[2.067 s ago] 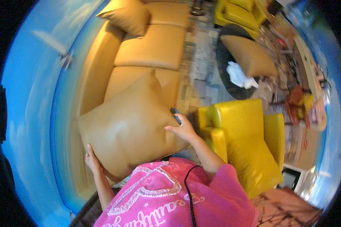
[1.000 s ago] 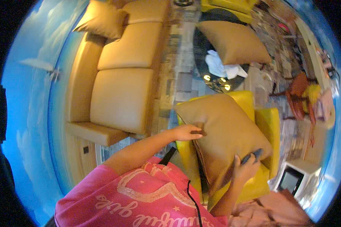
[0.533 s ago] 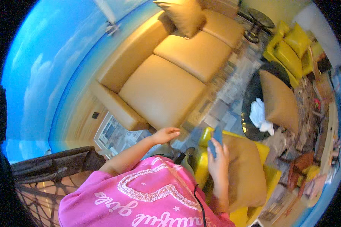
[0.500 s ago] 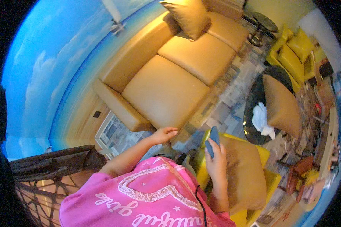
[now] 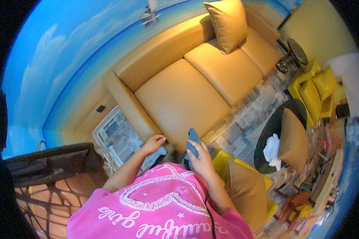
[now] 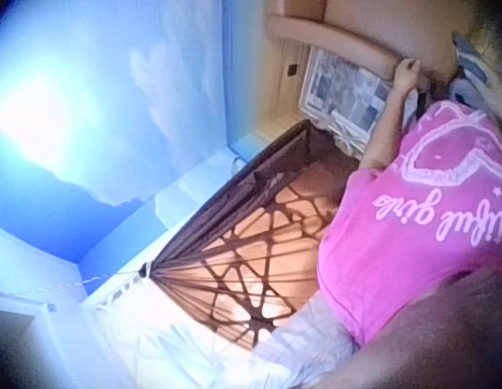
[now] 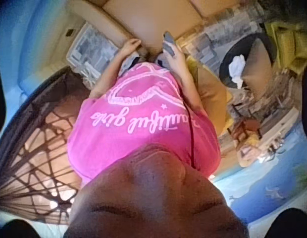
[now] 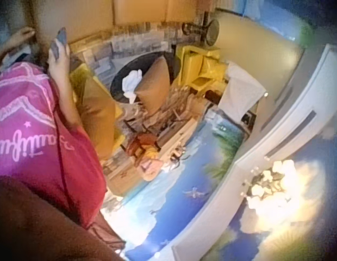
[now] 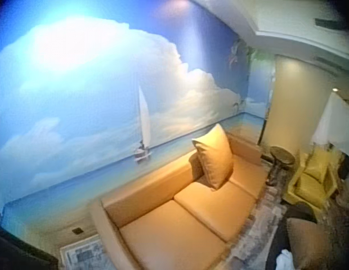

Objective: The person wipes a yellow armchair and a beige sofa using a blue and yellow sponge. They clean the seat, backrest, and armrests of the armchair, then move to the sofa to wipe the cushions and backrest.

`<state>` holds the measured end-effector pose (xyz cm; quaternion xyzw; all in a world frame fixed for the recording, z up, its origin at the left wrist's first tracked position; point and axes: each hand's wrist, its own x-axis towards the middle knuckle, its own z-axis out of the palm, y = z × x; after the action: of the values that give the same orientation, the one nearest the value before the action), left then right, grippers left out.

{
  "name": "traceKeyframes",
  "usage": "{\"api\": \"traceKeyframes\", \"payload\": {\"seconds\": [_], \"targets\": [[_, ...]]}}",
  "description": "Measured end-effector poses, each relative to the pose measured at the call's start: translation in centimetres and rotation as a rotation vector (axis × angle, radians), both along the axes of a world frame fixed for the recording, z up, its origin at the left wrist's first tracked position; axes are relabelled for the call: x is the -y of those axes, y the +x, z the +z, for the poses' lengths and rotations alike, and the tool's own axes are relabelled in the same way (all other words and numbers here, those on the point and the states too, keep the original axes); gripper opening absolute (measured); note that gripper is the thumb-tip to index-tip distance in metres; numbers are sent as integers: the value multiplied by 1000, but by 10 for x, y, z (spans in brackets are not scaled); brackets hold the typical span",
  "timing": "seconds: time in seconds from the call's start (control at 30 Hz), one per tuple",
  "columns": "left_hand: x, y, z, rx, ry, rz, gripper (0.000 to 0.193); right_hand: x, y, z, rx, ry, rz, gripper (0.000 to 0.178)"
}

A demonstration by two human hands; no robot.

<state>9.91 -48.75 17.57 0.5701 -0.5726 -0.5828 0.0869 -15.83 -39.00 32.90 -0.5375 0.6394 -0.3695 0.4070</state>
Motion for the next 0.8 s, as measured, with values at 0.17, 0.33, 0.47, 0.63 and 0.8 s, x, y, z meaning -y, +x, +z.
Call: {"api": "traceKeyframes", "payload": {"seconds": [0.17,0.33,0.47,0.63,0.8], "targets": [[10,-10,-26,45,0,176,44,45,-4,-11,49,67,105,39],[13,-47,49,-264,147,391,49,92,-17,-40,471,392,222,56],[7,-46,81,-470,358,653,42,118,15,-38,633,401,320,76],[-6,3,75,-469,115,783,26,135,63,-49,472,576,297,53],[3,83,70,-393,0,855,24,137,113,-75,312,440,234,23]]}}
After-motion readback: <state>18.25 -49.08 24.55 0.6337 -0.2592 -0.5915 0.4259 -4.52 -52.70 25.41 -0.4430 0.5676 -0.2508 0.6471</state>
